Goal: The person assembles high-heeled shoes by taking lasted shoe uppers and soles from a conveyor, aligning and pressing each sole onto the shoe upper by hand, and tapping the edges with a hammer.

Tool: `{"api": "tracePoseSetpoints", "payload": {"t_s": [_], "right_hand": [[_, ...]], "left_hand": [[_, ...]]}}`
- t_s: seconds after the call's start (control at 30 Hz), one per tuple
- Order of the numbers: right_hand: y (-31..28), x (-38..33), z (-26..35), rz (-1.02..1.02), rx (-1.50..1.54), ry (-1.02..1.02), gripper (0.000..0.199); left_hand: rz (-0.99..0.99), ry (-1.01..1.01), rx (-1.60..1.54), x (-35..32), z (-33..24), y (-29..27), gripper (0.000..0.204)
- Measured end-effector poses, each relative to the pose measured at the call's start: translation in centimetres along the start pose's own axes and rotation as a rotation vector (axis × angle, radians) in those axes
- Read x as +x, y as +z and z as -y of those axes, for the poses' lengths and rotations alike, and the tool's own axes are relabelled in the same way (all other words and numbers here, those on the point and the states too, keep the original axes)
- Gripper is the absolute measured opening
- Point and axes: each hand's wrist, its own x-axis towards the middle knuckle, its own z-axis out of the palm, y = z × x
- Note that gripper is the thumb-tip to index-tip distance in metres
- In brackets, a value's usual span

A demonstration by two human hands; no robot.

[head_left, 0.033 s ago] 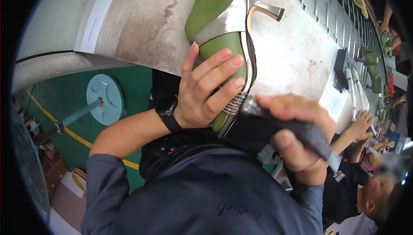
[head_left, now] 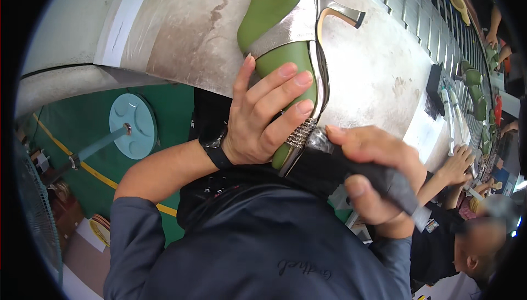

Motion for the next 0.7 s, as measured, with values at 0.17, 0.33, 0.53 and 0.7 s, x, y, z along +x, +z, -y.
{"api": "tracePoseSetpoints", "payload": {"t_s": [0.17, 0.33, 0.53, 0.7], "right_hand": [[1.4, -0.1, 1.6, -0.043, -0.161, 0.006, 0.032], [2.8, -0.9, 2.4, 0.043, -0.203, -0.013, 0.031], [1.1, -0.6, 0.9, -0.143, 0.031, 0.143, 0.036], [-0.8, 1.5, 0.5, -0.214, 0.183, 0.399, 0.029]], "left_hand": [[-0.005, -0.001, -0.023, 0.3, 0.0, 0.1, 0.036], [-0.024, -0.005, -0.022, -0.3, 0.1, 0.5, 0.035], [0.003, -0.021, -0.029, -0.5, 0.0, 0.4, 0.034], [-0.024, -0.007, -0.006, -0.9, 0.0, 1.0, 0.035]]}}
